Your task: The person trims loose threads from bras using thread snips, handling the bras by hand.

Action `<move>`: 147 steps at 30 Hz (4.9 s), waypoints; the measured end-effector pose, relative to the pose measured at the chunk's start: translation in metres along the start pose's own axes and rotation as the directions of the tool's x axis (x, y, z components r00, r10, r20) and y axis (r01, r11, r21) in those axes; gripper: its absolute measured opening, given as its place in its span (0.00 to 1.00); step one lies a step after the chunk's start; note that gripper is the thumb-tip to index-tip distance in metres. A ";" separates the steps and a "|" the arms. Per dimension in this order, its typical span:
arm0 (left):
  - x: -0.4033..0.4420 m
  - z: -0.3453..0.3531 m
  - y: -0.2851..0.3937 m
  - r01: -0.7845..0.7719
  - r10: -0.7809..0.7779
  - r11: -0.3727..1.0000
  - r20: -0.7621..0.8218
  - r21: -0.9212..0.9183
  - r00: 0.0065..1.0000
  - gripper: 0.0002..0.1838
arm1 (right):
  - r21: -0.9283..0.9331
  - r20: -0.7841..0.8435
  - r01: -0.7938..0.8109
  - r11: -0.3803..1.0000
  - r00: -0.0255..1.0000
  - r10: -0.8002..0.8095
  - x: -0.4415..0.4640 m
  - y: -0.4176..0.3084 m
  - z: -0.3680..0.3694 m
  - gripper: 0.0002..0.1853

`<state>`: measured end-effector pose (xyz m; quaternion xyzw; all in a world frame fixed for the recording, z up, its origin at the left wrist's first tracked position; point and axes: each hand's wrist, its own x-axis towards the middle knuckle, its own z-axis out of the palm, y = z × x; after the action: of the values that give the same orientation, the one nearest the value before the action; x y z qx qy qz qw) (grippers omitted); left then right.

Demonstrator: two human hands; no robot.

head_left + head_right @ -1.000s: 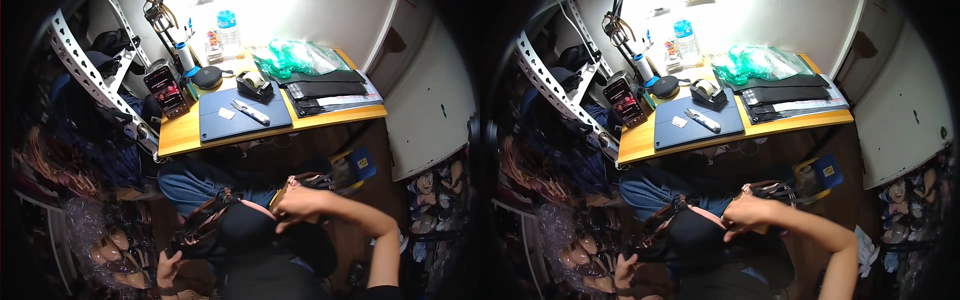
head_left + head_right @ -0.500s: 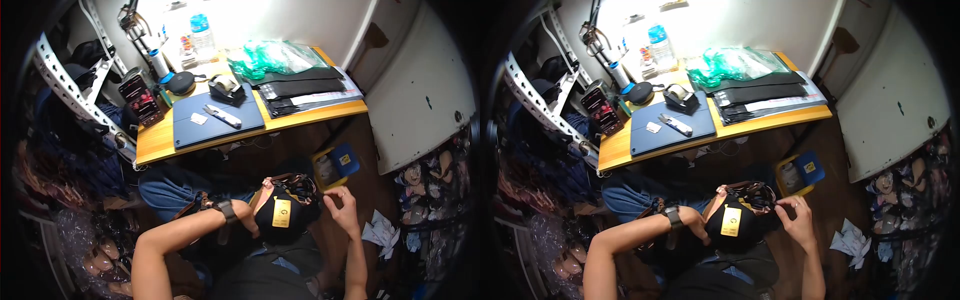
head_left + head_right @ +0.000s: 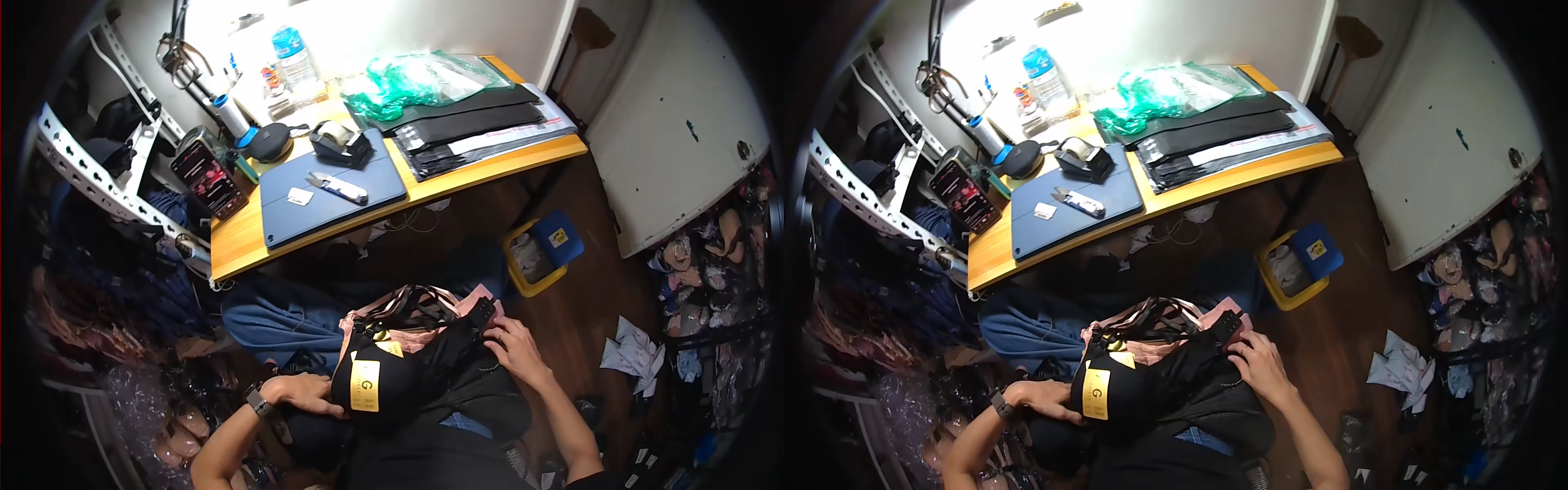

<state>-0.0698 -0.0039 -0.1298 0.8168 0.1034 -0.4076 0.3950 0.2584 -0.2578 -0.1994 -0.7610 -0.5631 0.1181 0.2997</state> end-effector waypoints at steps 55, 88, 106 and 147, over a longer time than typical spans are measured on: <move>0.013 -0.019 0.111 -0.980 -0.385 -0.083 -0.901 -0.182 0.200 0.16 | 0.115 -0.211 0.470 0.875 0.872 -0.441 0.297 -0.145 0.031 0.07; 0.010 -0.009 0.134 -0.808 -0.224 0.498 -0.947 -0.315 0.231 0.05 | 0.451 0.053 0.356 0.819 0.905 -0.422 0.123 -0.190 -0.067 0.15; 0.002 -0.016 0.140 -0.733 -0.234 0.576 -0.932 -0.362 0.277 0.06 | 0.343 0.061 0.420 0.840 0.883 -0.466 0.125 -0.194 -0.066 0.15; 0.003 -0.021 0.135 -0.797 -0.134 0.327 -0.860 -0.507 0.492 0.07 | 0.631 0.204 -0.041 0.774 0.972 -0.115 0.123 -0.149 -0.083 0.10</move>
<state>0.0107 -0.0790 -0.0492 0.5561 0.2621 0.2319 0.7539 0.2256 -0.1428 -0.0258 -0.5861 -0.5365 0.3817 0.4722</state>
